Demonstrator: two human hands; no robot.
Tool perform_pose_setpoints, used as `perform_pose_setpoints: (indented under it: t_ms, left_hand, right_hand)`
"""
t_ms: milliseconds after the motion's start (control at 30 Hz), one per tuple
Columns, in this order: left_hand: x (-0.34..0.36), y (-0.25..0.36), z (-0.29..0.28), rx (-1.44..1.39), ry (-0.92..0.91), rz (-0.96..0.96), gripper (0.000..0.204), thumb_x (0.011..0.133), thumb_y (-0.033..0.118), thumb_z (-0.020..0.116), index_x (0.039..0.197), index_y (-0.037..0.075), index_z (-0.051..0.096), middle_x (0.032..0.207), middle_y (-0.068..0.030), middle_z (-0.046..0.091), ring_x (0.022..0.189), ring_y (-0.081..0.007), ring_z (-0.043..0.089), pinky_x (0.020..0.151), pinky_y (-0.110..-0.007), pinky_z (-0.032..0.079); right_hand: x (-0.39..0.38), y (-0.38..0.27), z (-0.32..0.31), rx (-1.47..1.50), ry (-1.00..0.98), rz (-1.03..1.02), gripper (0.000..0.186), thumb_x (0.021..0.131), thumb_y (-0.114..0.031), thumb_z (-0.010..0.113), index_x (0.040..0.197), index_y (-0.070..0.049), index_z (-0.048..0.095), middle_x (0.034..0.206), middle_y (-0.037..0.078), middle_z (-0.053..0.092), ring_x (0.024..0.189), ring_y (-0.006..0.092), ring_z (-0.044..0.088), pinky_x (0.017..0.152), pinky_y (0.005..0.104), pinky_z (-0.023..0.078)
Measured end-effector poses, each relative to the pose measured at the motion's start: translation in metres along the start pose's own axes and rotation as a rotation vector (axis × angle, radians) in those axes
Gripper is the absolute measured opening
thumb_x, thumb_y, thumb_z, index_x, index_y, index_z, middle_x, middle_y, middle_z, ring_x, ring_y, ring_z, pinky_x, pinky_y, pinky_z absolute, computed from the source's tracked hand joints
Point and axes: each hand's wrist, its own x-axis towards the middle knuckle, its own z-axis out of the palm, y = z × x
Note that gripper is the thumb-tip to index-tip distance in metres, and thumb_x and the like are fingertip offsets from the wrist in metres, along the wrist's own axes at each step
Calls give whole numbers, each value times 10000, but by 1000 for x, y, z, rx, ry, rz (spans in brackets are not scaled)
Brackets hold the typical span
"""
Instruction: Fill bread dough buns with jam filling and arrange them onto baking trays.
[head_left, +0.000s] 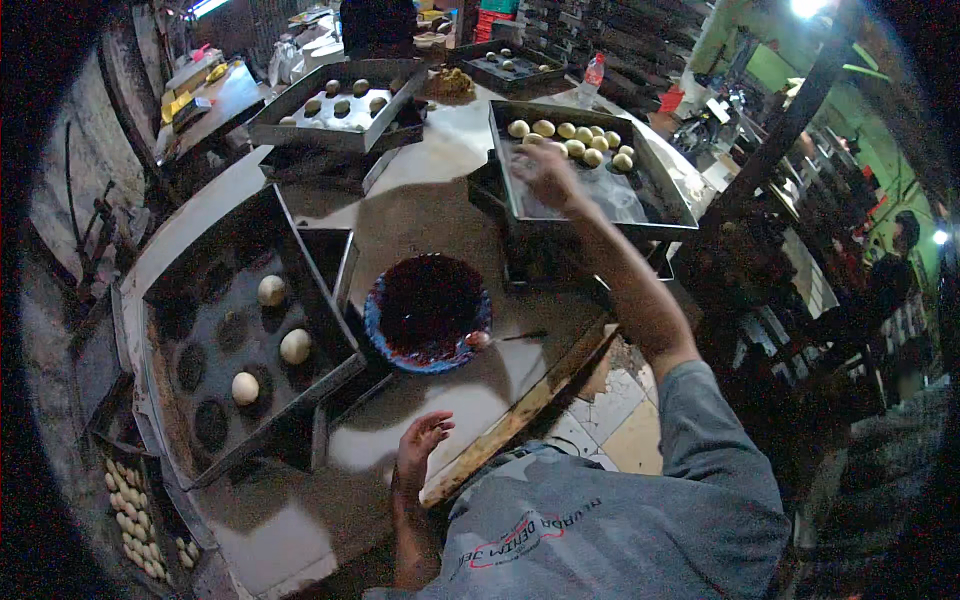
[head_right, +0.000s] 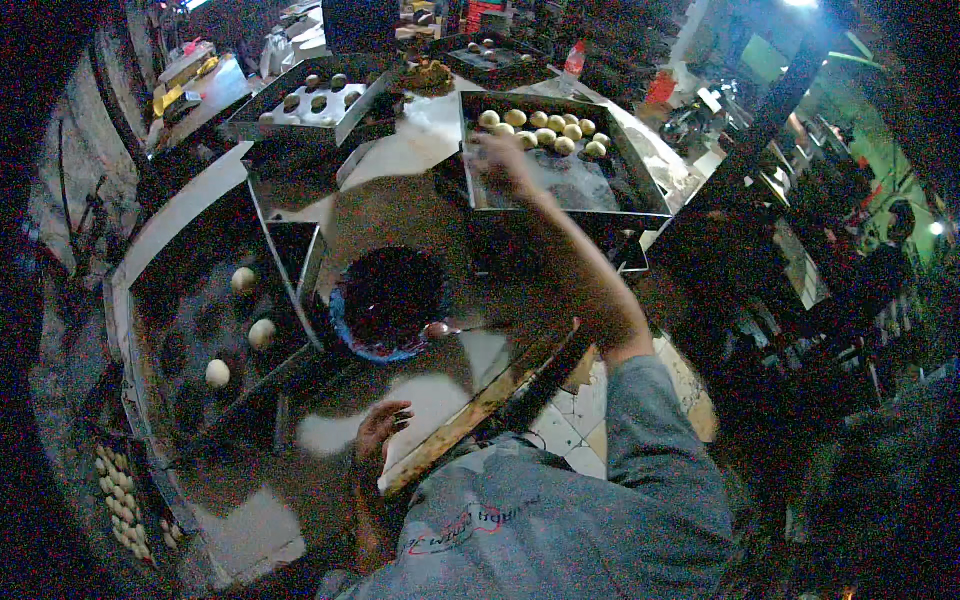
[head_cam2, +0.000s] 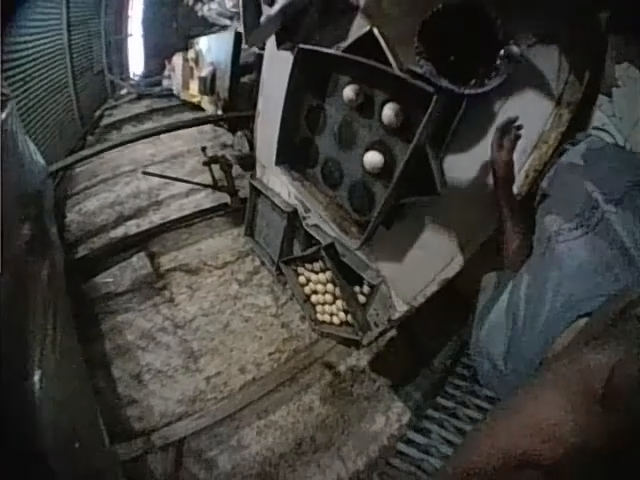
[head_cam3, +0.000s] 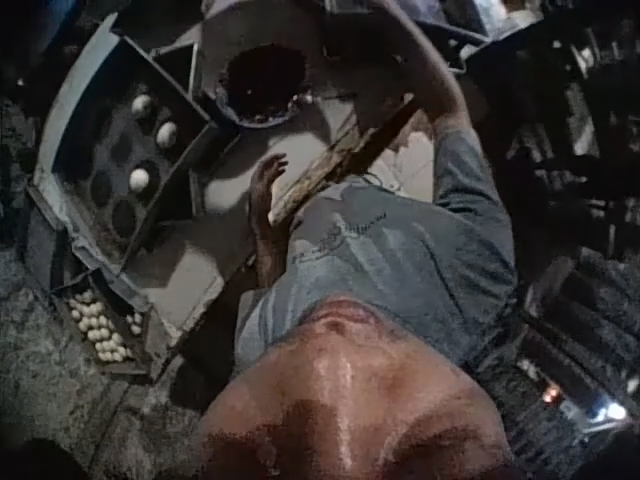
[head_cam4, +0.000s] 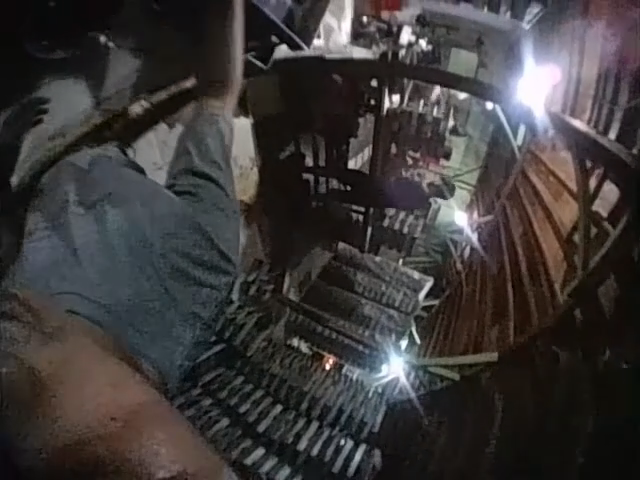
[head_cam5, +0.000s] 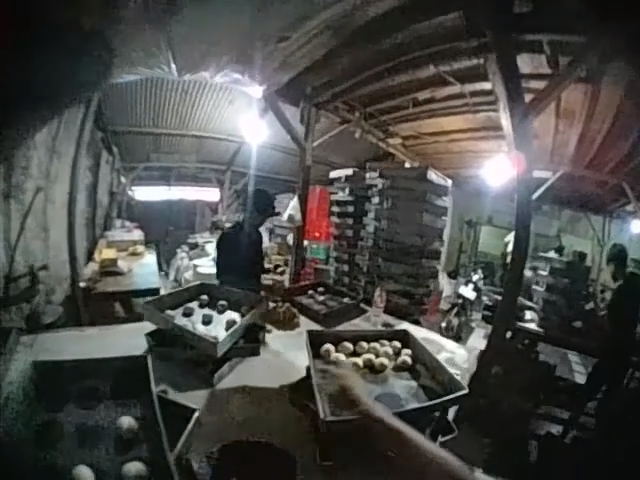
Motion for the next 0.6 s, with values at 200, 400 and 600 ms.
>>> perform_pose_setpoints:
  t_ms: [200, 400, 600]
  left_hand:
    - [50, 11, 80, 193, 41, 26, 341, 818, 100, 549, 1139, 12, 475, 1110, -75, 533, 1007, -156, 509, 815, -263, 408]
    - [70, 20, 126, 77, 77, 27, 363, 808, 97, 577, 1145, 17, 468, 1113, -61, 515, 1026, -129, 482, 841, -251, 399]
    - [87, 34, 158, 49, 66, 131, 310, 808, 81, 569, 1098, -5, 501, 1079, -75, 537, 996, -134, 505, 854, -259, 401]
  right_hand:
    - [-7, 189, -157, -953, -302, 685, 417, 753, -322, 558, 1137, -161, 526, 1259, 123, 398, 1141, 365, 370, 924, 469, 333]
    - [6, 223, -167, -929, -372, 807, 458, 761, -256, 507, 1214, -207, 463, 1354, 70, 292, 1253, 399, 191, 993, 567, 173]
    - [17, 243, -230, -116, -453, 331, 399, 770, -254, 557, 1095, -22, 559, 999, 40, 598, 939, 153, 512, 872, 269, 361]
